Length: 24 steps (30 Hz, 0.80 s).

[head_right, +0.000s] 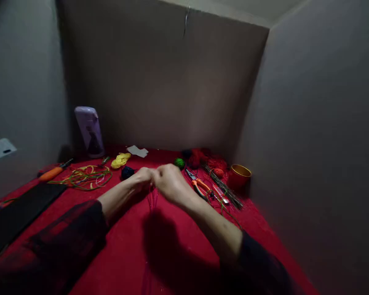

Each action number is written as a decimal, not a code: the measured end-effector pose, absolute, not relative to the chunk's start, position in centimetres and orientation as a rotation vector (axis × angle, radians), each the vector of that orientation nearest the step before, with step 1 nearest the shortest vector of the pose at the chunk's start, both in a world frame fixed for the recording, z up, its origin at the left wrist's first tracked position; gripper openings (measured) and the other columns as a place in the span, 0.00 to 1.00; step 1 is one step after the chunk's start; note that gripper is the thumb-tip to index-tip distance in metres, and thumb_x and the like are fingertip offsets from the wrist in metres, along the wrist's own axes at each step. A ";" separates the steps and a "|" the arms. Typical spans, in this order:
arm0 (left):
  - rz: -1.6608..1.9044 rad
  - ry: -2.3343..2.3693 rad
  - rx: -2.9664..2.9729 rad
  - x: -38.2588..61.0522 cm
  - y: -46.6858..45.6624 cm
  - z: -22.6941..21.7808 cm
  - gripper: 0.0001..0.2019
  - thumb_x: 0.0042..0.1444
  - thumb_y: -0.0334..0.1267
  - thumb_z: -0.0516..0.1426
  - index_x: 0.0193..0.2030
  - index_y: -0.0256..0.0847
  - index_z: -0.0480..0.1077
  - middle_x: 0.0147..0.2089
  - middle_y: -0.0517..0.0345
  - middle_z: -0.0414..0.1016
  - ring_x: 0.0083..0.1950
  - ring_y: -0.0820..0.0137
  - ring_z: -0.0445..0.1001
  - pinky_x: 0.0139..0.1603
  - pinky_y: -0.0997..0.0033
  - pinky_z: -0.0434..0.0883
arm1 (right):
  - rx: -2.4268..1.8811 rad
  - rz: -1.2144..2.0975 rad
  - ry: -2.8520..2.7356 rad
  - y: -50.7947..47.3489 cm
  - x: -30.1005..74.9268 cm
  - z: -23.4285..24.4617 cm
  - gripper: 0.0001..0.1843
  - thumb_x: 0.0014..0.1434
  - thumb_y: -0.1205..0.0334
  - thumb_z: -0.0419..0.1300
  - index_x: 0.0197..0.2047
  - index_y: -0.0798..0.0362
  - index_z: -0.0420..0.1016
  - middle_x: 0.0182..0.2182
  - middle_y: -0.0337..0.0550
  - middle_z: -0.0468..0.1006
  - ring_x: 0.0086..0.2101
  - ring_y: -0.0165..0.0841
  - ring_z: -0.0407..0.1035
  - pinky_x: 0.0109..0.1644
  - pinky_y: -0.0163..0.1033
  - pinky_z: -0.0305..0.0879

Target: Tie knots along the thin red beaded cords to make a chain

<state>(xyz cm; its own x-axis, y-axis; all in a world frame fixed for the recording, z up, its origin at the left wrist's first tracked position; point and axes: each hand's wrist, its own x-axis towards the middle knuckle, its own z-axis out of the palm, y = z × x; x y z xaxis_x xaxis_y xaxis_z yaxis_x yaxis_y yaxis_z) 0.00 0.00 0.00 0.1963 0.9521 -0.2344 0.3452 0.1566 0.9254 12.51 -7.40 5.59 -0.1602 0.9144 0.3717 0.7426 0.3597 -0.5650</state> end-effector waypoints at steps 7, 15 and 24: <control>0.714 1.303 1.457 0.0 -0.2 0.4 0.12 0.49 0.31 0.50 0.16 0.37 0.58 0.12 0.64 0.58 0.10 0.82 0.49 0.14 0.77 0.44 | -1.438 1.520 -1.510 -1.0 12.2 2.0 0.25 0.63 0.51 0.40 0.26 0.59 0.65 0.18 0.43 0.68 0.15 0.23 0.57 0.15 0.28 0.42; 0.622 1.267 1.585 -1.0 -0.4 0.7 0.11 0.48 0.29 0.49 0.17 0.37 0.59 0.10 0.66 0.55 0.10 0.82 0.48 0.14 0.77 0.46 | -1.524 1.303 -1.557 -0.4 12.8 -0.5 0.16 0.56 0.54 0.53 0.24 0.57 0.65 0.12 0.31 0.57 0.11 0.19 0.45 0.14 0.29 0.40; 0.600 1.406 1.865 -2.0 1.2 1.3 0.03 0.38 0.27 0.54 0.18 0.34 0.67 0.15 0.61 0.66 0.17 0.78 0.59 0.20 0.77 0.53 | -1.570 1.218 -1.548 -0.9 12.5 0.1 0.11 0.50 0.61 0.56 0.21 0.58 0.66 0.10 0.29 0.54 0.10 0.19 0.44 0.13 0.31 0.38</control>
